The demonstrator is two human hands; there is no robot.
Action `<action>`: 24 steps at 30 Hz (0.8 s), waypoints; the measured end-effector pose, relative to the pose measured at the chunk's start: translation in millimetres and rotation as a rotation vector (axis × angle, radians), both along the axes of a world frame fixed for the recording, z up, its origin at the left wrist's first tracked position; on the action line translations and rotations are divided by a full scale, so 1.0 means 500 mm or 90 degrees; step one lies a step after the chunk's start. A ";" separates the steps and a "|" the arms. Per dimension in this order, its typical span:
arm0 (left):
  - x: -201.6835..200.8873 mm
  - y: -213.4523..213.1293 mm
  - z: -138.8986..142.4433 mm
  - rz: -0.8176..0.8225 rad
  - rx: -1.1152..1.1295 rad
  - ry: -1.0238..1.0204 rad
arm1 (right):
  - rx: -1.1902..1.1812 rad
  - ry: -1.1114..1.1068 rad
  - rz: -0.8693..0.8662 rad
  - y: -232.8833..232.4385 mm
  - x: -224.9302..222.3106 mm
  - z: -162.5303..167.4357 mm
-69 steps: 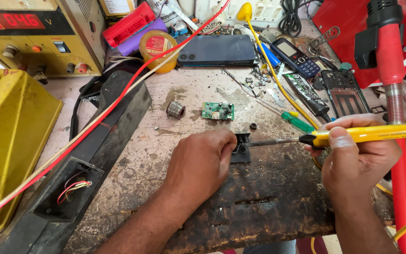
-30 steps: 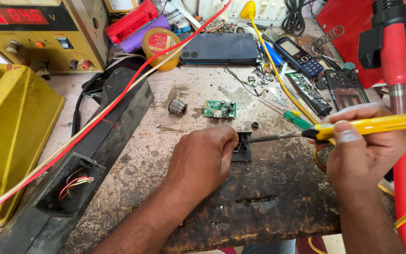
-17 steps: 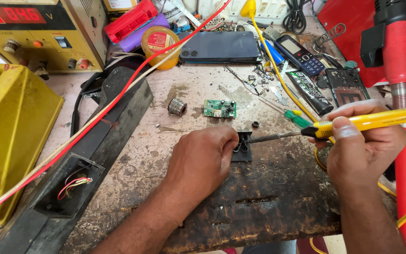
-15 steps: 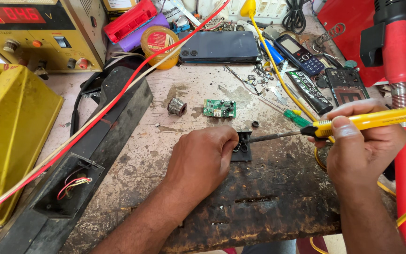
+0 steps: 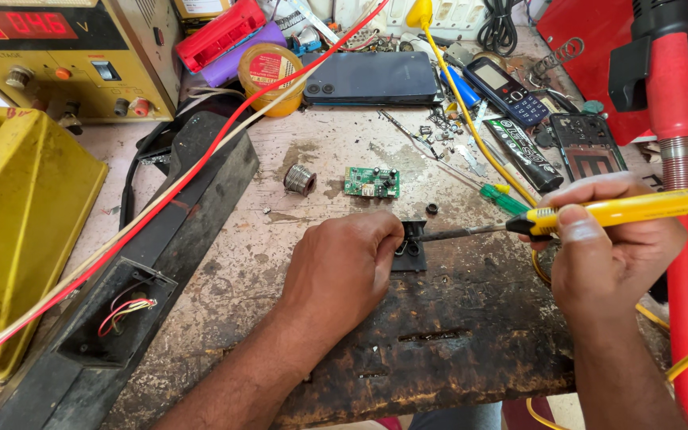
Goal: The person uses a soldering iron to attach wires to a small black plastic component on a cluttered workbench. They repeatedly heat the connection points and apply solder wire, occasionally repositioning the component and handling a small yellow plastic piece nearby.
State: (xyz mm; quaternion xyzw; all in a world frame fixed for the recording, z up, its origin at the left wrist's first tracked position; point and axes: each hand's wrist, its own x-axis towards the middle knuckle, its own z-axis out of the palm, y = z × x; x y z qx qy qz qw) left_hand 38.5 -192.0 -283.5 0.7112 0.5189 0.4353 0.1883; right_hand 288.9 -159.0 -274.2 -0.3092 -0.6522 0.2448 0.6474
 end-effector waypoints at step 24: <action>0.001 -0.002 0.005 0.001 0.009 0.000 | 0.036 -0.071 -0.060 -0.014 -0.002 0.009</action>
